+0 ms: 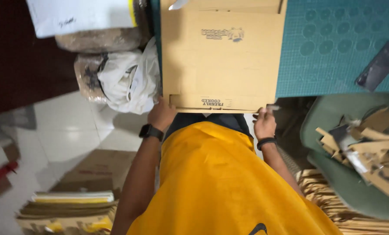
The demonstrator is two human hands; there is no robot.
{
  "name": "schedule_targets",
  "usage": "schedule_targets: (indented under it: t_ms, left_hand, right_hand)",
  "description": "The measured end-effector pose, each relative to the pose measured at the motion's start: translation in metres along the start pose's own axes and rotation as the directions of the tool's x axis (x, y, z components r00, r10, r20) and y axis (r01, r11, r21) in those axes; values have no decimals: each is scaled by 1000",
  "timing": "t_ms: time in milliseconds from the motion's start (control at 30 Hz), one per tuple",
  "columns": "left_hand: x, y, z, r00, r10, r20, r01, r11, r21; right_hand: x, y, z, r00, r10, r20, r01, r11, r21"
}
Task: Manually removing pre-cut shapes from cardboard sheets and stacking the finished products.
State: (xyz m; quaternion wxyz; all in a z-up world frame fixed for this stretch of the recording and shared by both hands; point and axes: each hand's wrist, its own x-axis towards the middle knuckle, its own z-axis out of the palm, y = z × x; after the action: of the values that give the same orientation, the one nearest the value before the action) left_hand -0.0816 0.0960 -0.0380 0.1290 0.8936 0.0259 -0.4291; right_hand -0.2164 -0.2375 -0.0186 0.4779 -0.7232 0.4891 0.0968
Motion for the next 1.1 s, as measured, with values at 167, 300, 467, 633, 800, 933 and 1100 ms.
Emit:
schedule_targets:
  t_ms: [167,300,467,633,800,933,1100]
  left_hand:
    - [-17,-2,-7,983,40,-181,-107,918,-381]
    - [-28,30,-13,697,285,-658,-318,945,73]
    - [-12,145,-7,322,837,-442,-904,411,120]
    - [-6,239,16,628,757,183,-761,547,348]
    - [6,247,40,686,710,158,-705,596,384]
    - [6,255,43,749,648,141,-606,584,540]
    - [5,258,39,766,624,152,-599,609,519]
  right_hand:
    - [26,78,14,995,-50,81,30,972,232]
    - [39,77,20,984,144,108,-179,838,516]
    - [46,105,40,929,132,345,-347,634,691]
    - [43,98,48,947,159,277,-319,519,793]
    - [30,74,38,925,193,326,-375,342,862]
    - [22,59,36,959,212,189,-261,397,880]
    - [23,66,46,964,246,-105,-150,823,548]
